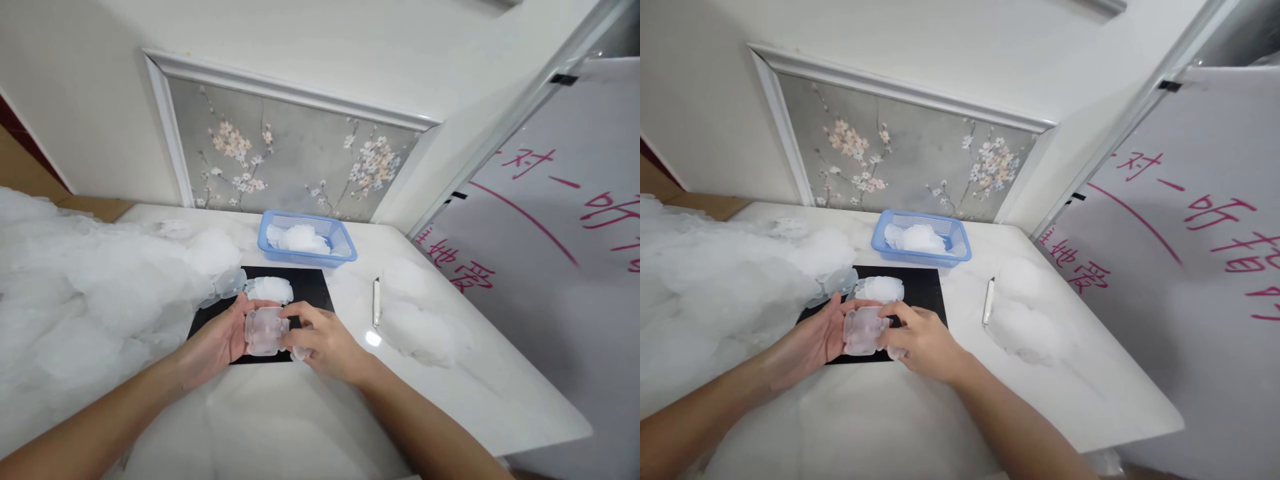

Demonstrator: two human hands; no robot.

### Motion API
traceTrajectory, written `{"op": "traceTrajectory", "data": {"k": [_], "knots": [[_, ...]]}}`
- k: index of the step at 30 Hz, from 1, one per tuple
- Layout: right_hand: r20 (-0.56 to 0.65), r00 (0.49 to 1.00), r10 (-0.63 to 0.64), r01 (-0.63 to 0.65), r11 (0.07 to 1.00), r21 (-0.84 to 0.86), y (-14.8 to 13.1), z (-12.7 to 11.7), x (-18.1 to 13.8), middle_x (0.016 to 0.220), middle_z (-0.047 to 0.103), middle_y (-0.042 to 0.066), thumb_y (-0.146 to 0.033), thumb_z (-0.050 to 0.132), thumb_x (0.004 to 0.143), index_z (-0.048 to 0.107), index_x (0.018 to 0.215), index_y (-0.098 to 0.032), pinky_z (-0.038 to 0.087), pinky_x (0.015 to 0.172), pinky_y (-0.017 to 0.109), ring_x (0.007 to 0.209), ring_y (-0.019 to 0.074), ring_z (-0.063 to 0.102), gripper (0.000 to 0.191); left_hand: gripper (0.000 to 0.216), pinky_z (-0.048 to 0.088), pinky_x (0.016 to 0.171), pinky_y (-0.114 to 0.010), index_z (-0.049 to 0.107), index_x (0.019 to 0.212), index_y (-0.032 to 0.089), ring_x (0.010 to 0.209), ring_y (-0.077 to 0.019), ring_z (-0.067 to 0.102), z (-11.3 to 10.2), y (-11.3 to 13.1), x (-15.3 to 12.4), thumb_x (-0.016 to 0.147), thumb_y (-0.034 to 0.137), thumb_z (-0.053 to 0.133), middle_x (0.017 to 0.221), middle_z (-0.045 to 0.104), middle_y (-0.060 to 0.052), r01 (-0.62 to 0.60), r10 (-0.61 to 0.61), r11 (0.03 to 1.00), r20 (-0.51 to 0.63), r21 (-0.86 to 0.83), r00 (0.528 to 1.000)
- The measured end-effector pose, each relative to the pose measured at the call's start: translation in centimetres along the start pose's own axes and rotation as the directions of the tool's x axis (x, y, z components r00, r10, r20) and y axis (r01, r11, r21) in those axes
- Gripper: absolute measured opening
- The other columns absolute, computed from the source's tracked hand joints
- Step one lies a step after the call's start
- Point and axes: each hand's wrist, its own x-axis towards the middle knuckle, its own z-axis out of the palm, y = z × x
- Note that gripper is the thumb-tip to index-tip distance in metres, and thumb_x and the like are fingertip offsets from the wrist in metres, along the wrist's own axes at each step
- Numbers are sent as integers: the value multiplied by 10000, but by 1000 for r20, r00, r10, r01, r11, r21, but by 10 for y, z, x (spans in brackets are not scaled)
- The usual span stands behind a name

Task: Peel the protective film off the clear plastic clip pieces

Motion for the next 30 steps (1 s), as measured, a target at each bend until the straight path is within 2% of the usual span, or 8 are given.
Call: {"op": "traceTrajectory", "data": {"k": [12,15,17,18,20,22,26,30], "knots": [[26,999,-38,41,991,-128,-4,-3,0,1139,573,63,26,421,756,617,840,-211,442,664,248,797,118,565,319,665,441,956,-390,566,1225,185,1071,-257,615,-3,2,-2,895,679,268,1187,643,-131,-47,44,998,73,31,996],[60,998,-1,2,1000,-14,-6,-5,0,1165,605,75,-24,445,808,591,844,-207,446,690,265,853,138,603,236,678,454,929,-377,584,1212,202,1041,-249,617,-4,0,0,880,704,271,1154,651,-112,-61,59,994,26,93,998],[91,986,139,-153,973,172,-8,-9,1,1108,652,70,-125,481,871,552,861,-208,454,691,264,852,145,624,109,619,460,899,-367,635,1123,200,1000,-250,619,-5,1,3,867,692,359,1074,672,-97,-130,155,956,-76,262,985],[113,961,253,-275,924,266,-9,-12,2,1041,675,60,-191,497,895,531,871,-211,455,669,257,810,143,627,47,557,457,887,-360,660,1054,197,970,-248,618,-6,2,4,858,664,428,1020,679,-88,-163,235,904,-142,396,962],[149,862,484,-501,771,393,-7,-18,5,877,679,30,-298,514,910,503,881,-212,433,592,238,683,131,594,91,403,445,859,-343,685,939,199,915,-238,607,-8,8,8,845,565,543,937,676,-69,-167,416,721,-228,672,880],[153,782,604,-597,656,462,-1,-22,7,786,632,11,-361,518,906,504,880,-208,410,570,232,637,125,542,156,300,433,820,-330,693,914,209,874,-228,588,-9,15,14,842,476,578,925,654,-57,-119,530,520,-210,846,821],[136,698,703,-629,511,586,18,-24,8,721,542,2,-514,501,889,513,802,-196,382,576,236,615,116,467,329,298,418,777,-341,678,995,211,801,-216,564,-10,22,37,855,435,541,997,608,-62,-78,544,285,-94,955,834],[204,574,793,-679,322,660,27,-22,7,620,475,-28,-539,691,727,418,675,-195,305,502,215,537,93,402,442,293,379,868,-399,649,1010,211,912,-283,560,-11,21,66,770,378,648,1083,610,-90,-21,527,268,-129,963,840]]}}
